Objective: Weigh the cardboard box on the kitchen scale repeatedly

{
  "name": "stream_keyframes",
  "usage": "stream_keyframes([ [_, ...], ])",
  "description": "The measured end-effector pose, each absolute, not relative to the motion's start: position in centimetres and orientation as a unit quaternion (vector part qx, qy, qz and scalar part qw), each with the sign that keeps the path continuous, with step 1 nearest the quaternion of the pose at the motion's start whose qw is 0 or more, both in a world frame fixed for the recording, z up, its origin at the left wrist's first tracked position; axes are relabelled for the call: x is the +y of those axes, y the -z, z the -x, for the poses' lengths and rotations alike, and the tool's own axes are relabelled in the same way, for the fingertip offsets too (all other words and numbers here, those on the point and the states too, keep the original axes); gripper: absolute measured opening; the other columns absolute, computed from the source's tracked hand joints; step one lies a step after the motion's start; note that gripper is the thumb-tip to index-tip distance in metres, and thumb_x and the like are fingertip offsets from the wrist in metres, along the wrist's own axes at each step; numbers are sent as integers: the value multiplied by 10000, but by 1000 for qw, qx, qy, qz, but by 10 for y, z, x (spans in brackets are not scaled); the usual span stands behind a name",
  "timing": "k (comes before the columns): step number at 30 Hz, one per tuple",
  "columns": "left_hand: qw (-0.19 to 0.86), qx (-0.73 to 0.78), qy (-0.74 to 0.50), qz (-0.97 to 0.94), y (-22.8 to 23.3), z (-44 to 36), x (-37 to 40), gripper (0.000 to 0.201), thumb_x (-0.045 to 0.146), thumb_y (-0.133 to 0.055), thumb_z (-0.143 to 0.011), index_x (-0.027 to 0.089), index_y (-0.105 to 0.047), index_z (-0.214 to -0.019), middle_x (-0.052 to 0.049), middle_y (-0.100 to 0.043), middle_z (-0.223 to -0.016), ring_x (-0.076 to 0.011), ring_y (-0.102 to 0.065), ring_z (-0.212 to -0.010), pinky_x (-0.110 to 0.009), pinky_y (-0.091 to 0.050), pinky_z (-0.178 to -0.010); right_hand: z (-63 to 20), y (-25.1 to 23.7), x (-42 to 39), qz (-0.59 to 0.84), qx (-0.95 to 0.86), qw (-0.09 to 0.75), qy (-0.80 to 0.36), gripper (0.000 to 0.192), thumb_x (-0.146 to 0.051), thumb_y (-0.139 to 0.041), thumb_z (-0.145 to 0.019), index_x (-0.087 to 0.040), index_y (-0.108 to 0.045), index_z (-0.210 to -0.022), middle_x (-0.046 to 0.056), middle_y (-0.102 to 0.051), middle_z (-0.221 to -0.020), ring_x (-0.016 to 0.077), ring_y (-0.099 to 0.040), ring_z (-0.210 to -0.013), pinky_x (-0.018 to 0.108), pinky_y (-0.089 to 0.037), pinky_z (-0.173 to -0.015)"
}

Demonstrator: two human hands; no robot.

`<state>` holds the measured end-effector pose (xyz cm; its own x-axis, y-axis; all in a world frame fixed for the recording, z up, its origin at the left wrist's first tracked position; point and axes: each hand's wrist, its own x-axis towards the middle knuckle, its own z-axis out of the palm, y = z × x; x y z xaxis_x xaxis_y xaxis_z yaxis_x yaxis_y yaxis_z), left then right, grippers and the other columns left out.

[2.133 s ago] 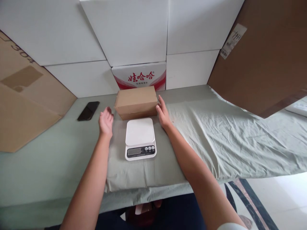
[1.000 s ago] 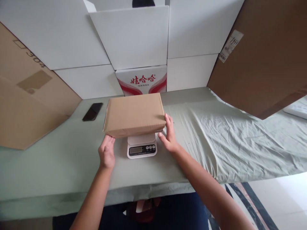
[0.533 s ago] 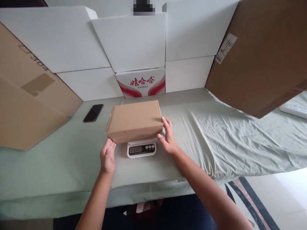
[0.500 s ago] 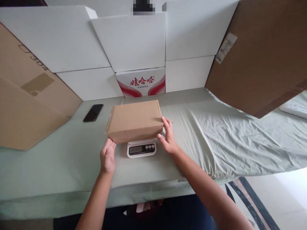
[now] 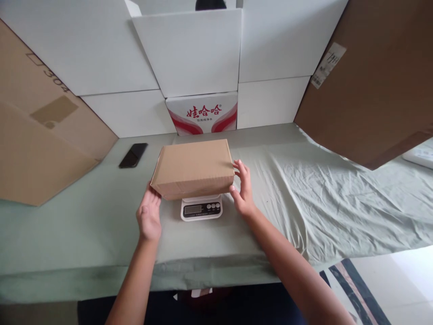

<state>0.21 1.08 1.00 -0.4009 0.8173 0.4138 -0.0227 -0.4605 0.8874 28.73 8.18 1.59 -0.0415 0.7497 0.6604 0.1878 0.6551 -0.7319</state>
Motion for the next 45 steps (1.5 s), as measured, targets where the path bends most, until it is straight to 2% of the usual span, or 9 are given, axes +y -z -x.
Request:
stream_keyframes([
  [5,307,447,-706,-455,-5,-2,8,823,737,-548,-926,195,-587,-1545,-190,-515,-1645,-384,-419,-1570,-509,-352,-1286,-288,-14,83,346,-675,602,-250,712,-624,-476,-1013,-449,-256,-1666,62,-450,-1645,348,-491,-1507,606,-464,-1203],
  [12,321,468,-691,-447,2,1,8,896,779,-585,-876,139,-625,-1502,-237,-629,-1521,-406,-548,-1474,-537,-389,-1258,-289,-12,83,353,-700,573,-241,724,-644,-445,-1015,-401,-276,-1676,54,-423,-1693,362,-410,-1572,609,-449,-1222],
  [19,333,458,-684,-461,3,2,7,872,759,-606,-873,133,-645,-1478,-238,-651,-1494,-417,-565,-1456,-558,-415,-1238,-287,-16,82,349,-694,572,-261,720,-635,-464,-1014,-391,-293,-1670,62,-436,-1683,362,-453,-1543,617,-441,-1229],
  [24,341,449,-680,-468,6,3,6,878,778,-626,-845,127,-683,-1432,-245,-660,-1479,-436,-542,-1471,-572,-441,-1217,-288,-18,82,360,-687,571,-270,728,-661,-455,-1010,-385,-299,-1666,63,-440,-1689,370,-428,-1568,612,-446,-1237],
  [28,327,444,-688,-472,-17,-2,9,868,786,-623,-847,150,-676,-1435,-228,-652,-1493,-435,-500,-1507,-572,-418,-1232,-285,-28,83,347,-686,578,-273,740,-688,-434,-1003,-401,-274,-1667,48,-400,-1719,374,-414,-1585,611,-458,-1237],
  [32,296,414,-719,-472,-61,-4,43,854,816,-596,-850,199,-663,-1436,-185,-619,-1538,-418,-477,-1528,-549,-384,-1254,-275,-59,105,322,-694,581,-277,794,-738,-402,-989,-439,-145,-1679,27,-349,-1743,368,-449,-1565,607,-478,-1218],
  [35,305,391,-721,-484,-74,1,94,844,849,-606,-820,234,-675,-1395,-163,-639,-1517,-378,-477,-1537,-507,-401,-1240,-261,-78,143,341,-708,563,-257,811,-779,-312,-989,-427,-71,-1679,31,-343,-1748,345,-411,-1592,613,-412,-1267],
  [41,364,430,-722,-402,-24,-3,165,879,906,-629,-732,225,-701,-1284,-207,-664,-1465,-344,-553,-1481,-493,-413,-1219,-243,-44,207,349,-675,595,-262,873,-790,-422,-944,-292,-259,-1643,101,-359,-1725,336,-333,-1622,587,-266,-1348],
  [45,384,438,-716,-386,-3,-5,170,860,893,-658,-729,222,-710,-1263,-204,-682,-1450,-346,-587,-1449,-494,-443,-1202,-248,-20,214,372,-646,601,-288,834,-743,-482,-936,-283,-315,-1611,105,-369,-1711,333,-327,-1614,592,-239,-1347],
])
